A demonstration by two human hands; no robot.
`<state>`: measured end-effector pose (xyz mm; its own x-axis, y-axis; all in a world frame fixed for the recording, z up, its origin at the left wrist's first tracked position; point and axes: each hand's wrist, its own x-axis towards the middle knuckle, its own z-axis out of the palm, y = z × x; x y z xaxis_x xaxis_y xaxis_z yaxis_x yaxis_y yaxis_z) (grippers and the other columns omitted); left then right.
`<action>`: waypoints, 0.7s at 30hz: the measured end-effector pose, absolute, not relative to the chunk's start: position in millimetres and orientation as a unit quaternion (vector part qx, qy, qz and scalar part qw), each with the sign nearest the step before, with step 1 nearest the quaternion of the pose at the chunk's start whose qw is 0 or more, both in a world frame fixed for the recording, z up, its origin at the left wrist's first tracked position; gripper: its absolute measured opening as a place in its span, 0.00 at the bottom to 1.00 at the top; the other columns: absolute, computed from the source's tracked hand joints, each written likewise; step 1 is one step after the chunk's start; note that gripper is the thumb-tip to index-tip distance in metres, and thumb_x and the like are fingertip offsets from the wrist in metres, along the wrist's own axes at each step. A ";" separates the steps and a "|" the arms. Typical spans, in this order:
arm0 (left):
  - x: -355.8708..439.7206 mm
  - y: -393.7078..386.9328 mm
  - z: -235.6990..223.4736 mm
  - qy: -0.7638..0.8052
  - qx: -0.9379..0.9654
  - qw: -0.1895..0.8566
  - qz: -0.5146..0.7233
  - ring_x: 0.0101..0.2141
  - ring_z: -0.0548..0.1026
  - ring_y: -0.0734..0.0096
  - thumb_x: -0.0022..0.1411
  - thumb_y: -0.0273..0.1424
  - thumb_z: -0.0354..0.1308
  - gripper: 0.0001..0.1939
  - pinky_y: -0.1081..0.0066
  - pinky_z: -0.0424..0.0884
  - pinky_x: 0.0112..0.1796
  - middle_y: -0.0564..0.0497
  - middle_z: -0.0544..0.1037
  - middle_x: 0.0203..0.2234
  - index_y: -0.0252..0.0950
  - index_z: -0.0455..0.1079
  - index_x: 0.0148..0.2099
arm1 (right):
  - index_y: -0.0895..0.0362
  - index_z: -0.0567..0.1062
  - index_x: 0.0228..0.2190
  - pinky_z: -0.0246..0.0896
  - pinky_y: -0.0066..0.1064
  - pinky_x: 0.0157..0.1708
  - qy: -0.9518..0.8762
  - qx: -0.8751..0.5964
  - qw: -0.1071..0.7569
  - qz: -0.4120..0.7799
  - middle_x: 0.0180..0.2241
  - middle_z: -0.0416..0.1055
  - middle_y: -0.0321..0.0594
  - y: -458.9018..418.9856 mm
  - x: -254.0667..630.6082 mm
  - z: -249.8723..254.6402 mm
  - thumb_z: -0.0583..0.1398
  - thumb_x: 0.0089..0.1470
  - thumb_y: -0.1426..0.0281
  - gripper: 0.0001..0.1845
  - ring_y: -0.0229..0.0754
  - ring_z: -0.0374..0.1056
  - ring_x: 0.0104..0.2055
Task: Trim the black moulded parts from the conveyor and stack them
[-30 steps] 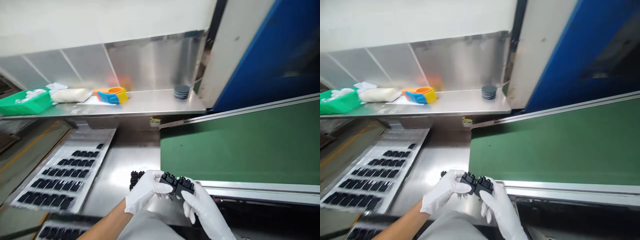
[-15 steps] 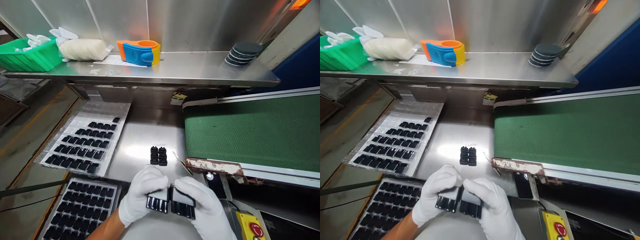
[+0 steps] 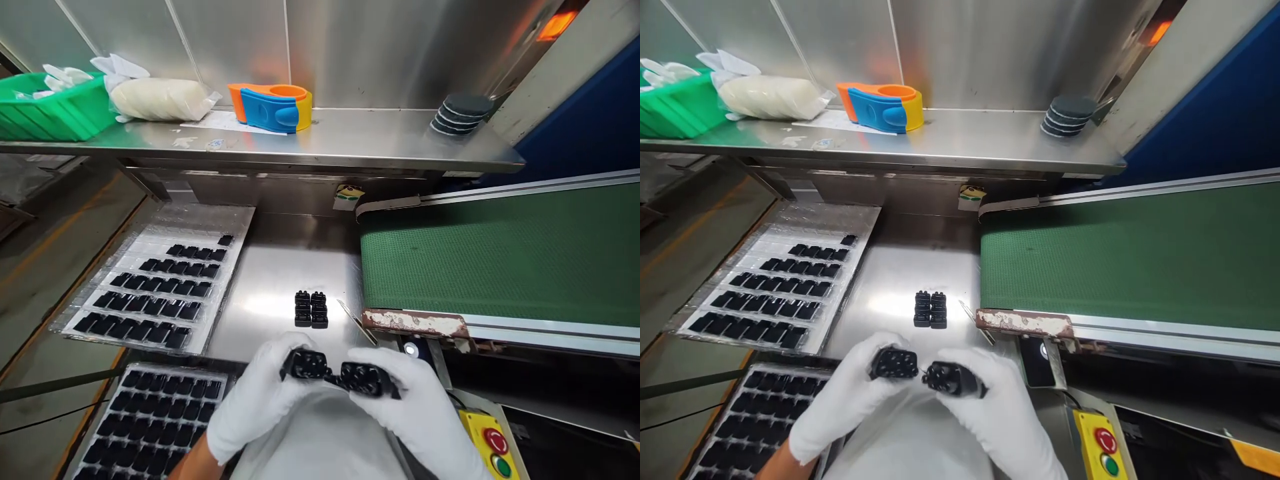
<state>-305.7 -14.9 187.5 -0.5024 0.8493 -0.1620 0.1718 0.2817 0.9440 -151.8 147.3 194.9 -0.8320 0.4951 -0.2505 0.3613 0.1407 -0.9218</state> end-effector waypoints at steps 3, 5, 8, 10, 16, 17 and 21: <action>-309.1 -11.9 196.2 0.751 0.441 0.267 0.413 0.33 0.74 0.70 0.62 0.25 0.58 0.07 0.70 0.70 0.37 0.52 0.78 0.33 0.40 0.74 0.42 | 0.45 0.82 0.41 0.67 0.29 0.27 -0.870 -0.230 0.081 0.428 0.25 0.74 0.33 154.1 -152.4 200.6 0.62 0.48 0.75 0.19 0.39 0.69 0.26; -307.8 -9.5 196.0 0.756 0.474 0.223 0.393 0.33 0.74 0.71 0.61 0.20 0.56 0.13 0.70 0.70 0.37 0.53 0.79 0.32 0.41 0.74 0.44 | 0.46 0.81 0.42 0.65 0.27 0.26 -0.903 -0.194 0.108 0.367 0.24 0.72 0.32 154.8 -152.5 200.9 0.57 0.46 0.80 0.25 0.36 0.69 0.25; -304.8 -6.7 189.8 0.752 0.502 0.165 0.394 0.33 0.74 0.71 0.58 0.16 0.55 0.18 0.70 0.71 0.37 0.54 0.78 0.32 0.41 0.73 0.45 | 0.48 0.79 0.44 0.65 0.24 0.26 -0.918 -0.164 0.143 0.331 0.25 0.71 0.31 155.0 -150.7 197.1 0.54 0.45 0.82 0.28 0.34 0.69 0.25; -303.6 -5.3 183.4 0.739 0.526 0.107 0.406 0.32 0.73 0.72 0.57 0.15 0.53 0.21 0.70 0.71 0.35 0.53 0.77 0.31 0.40 0.72 0.47 | 0.48 0.78 0.45 0.66 0.23 0.28 -0.917 -0.152 0.170 0.328 0.27 0.72 0.30 155.2 -148.5 191.2 0.54 0.47 0.82 0.28 0.32 0.69 0.27; -295.8 -7.4 163.5 0.720 0.541 -0.116 0.419 0.27 0.66 0.73 0.54 0.15 0.59 0.25 0.69 0.64 0.31 0.55 0.70 0.25 0.38 0.67 0.53 | 0.47 0.70 0.56 0.67 0.26 0.39 -0.899 -0.113 0.282 0.316 0.38 0.74 0.35 148.4 -136.9 164.3 0.52 0.52 0.83 0.33 0.35 0.70 0.40; -293.2 -8.5 161.4 0.724 0.526 -0.135 0.424 0.28 0.66 0.72 0.53 0.16 0.61 0.27 0.68 0.64 0.31 0.53 0.71 0.26 0.38 0.66 0.54 | 0.46 0.69 0.57 0.67 0.27 0.39 -0.897 -0.108 0.293 0.312 0.39 0.74 0.36 146.5 -134.6 160.1 0.52 0.53 0.83 0.34 0.36 0.70 0.41; -283.2 -9.2 159.7 0.735 0.482 -0.099 0.466 0.28 0.68 0.72 0.52 0.17 0.64 0.27 0.67 0.65 0.33 0.55 0.73 0.25 0.42 0.70 0.52 | 0.46 0.72 0.55 0.67 0.30 0.39 -0.879 -0.128 0.319 0.330 0.40 0.75 0.38 138.2 -132.5 146.4 0.56 0.55 0.79 0.28 0.39 0.71 0.41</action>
